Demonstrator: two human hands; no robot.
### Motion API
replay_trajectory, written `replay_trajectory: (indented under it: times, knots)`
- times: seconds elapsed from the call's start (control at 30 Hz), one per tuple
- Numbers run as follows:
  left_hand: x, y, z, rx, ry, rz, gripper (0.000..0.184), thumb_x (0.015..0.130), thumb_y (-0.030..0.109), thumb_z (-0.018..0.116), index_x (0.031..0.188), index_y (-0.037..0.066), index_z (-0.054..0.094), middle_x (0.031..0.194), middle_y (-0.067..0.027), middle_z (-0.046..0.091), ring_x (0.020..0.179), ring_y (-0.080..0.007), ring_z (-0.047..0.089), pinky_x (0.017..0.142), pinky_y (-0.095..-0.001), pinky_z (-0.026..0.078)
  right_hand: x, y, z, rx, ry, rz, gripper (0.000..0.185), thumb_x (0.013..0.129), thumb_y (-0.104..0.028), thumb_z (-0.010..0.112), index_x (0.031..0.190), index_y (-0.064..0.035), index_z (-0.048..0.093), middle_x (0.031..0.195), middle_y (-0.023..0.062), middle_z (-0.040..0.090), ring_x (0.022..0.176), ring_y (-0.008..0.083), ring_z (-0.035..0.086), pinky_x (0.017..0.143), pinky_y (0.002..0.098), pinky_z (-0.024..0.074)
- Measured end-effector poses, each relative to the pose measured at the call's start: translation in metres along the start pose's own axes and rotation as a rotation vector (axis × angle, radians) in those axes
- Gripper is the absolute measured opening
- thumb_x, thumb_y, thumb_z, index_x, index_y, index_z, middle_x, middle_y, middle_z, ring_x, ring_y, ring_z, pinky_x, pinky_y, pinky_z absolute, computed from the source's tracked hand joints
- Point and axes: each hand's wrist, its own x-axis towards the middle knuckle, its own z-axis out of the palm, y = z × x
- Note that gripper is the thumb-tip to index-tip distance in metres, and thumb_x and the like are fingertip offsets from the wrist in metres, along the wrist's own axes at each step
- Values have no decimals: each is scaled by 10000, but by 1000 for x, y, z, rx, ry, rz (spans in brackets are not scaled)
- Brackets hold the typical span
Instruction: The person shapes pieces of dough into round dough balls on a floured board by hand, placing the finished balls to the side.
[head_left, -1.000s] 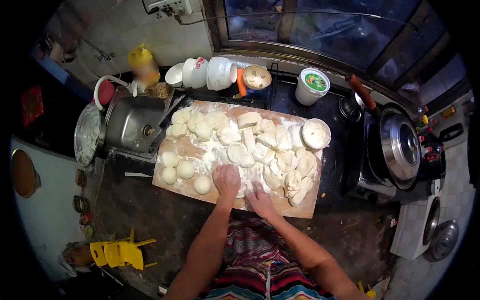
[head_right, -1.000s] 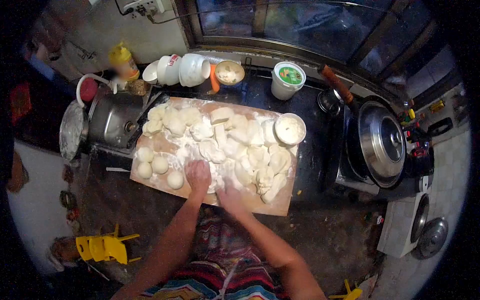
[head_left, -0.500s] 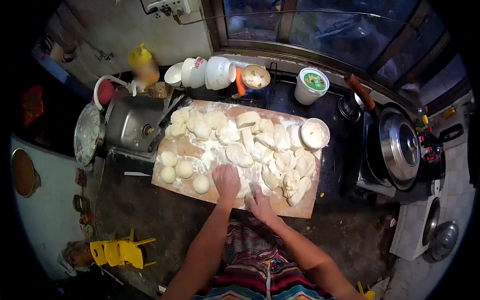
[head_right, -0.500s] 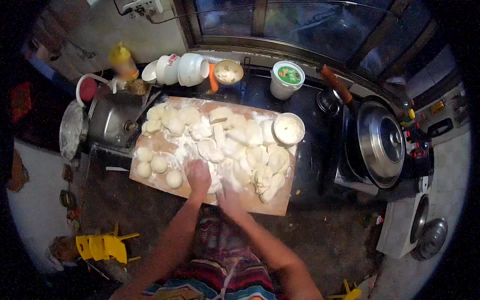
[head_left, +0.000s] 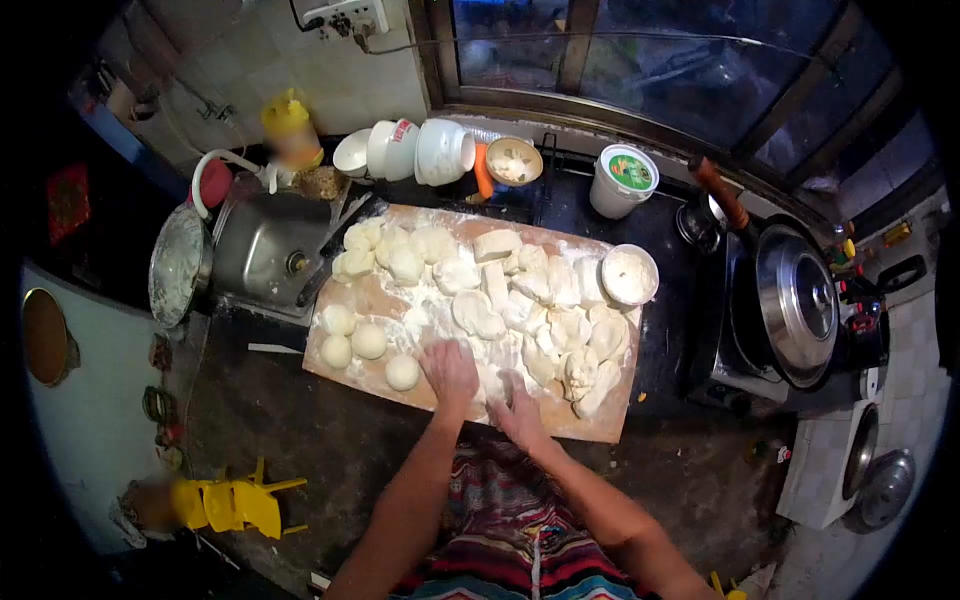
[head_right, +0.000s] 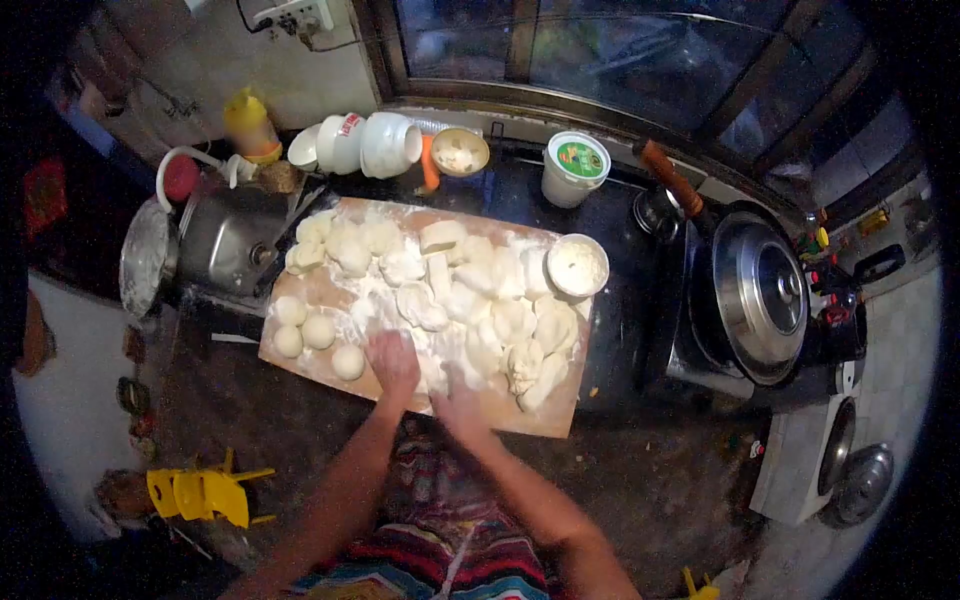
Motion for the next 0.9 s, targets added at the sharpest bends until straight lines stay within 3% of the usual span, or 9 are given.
replay_trajectory:
  times: [0.1, 0.23, 0.33, 0.43, 0.47, 0.6, 0.7, 0.83, 0.9]
  knots:
    - [5, 5, 0, 1, -14, -24, 248, 858, 148, 514, 1011, -35, 583, 1029, -219, 578, 1002, -389, 507, 896, -513, 360, 23, 37, 27, 337, -57, 201, 575, 816, -96, 641, 1315, -18, 367, 926, 123, 615, 711, 243, 604, 664, 368, 517]
    - [-49, -1, 20, -132, -23, 132, 346, 884, 169, 516, 1150, -47, 563, 1227, -248, 539, 1203, -421, 447, 1029, -514, 296, 6, 9, 7, 117, 1, 80, 468, 826, -41, 620, 1269, -23, 470, 971, 130, 610, 914, 279, 616, 816, 367, 504]
    - [-77, 28, -17, -793, -238, -510, 414, 906, 159, 493, 1251, -69, 503, 1334, -270, 469, 1299, -417, 372, 1099, -517, 222, -15, 18, -3, -87, -57, -353, 452, 828, -68, 568, 1273, -32, 500, 1092, 237, 594, 1081, 365, 544, 960, 413, 416]
    - [-60, 19, -7, -402, -48, -332, 426, 929, 167, 463, 1271, -86, 481, 1366, -270, 442, 1308, -407, 365, 1106, -514, 218, -17, 24, 7, -232, -79, -332, 427, 816, -23, 550, 1242, -31, 531, 1111, 247, 587, 1064, 391, 545, 952, 421, 427]
    - [-41, 6, -6, -133, -62, -46, 433, 935, 175, 452, 1279, -88, 472, 1358, -268, 450, 1327, -403, 345, 1109, -517, 214, -5, 28, 9, -166, 16, -449, 476, 830, -100, 601, 1289, -40, 489, 986, 235, 584, 900, 381, 570, 792, 456, 446]
    - [2, 3, 15, -79, 27, -180, 452, 941, 193, 445, 1302, -79, 460, 1367, -254, 448, 1332, -393, 343, 1117, -499, 212, 8, -21, -3, 60, 14, 27, 549, 829, -185, 627, 1332, -55, 451, 794, 208, 585, 707, 332, 582, 671, 420, 474]
    - [-5, 8, 16, -208, -54, -240, 470, 952, 229, 425, 1325, -57, 452, 1367, -248, 450, 1319, -389, 360, 1116, -471, 234, 25, 8, 13, -31, 56, 37, 525, 808, -149, 621, 1307, -64, 485, 834, 216, 605, 734, 344, 593, 693, 420, 478]
    - [-64, 30, -26, -665, -334, -544, 503, 973, 315, 352, 1339, -13, 460, 1354, -241, 462, 1299, -391, 380, 1098, -440, 280, -2, 12, 3, -42, 22, -277, 462, 793, -79, 593, 1247, -28, 530, 919, 218, 604, 795, 353, 601, 730, 418, 487]
    - [-62, 33, -31, -376, -235, -421, 511, 971, 308, 332, 1335, -26, 464, 1366, -231, 459, 1315, -380, 367, 1114, -458, 245, -11, 38, 15, -133, 70, -591, 428, 788, -59, 590, 1211, -7, 552, 924, 217, 599, 790, 351, 602, 725, 413, 490]
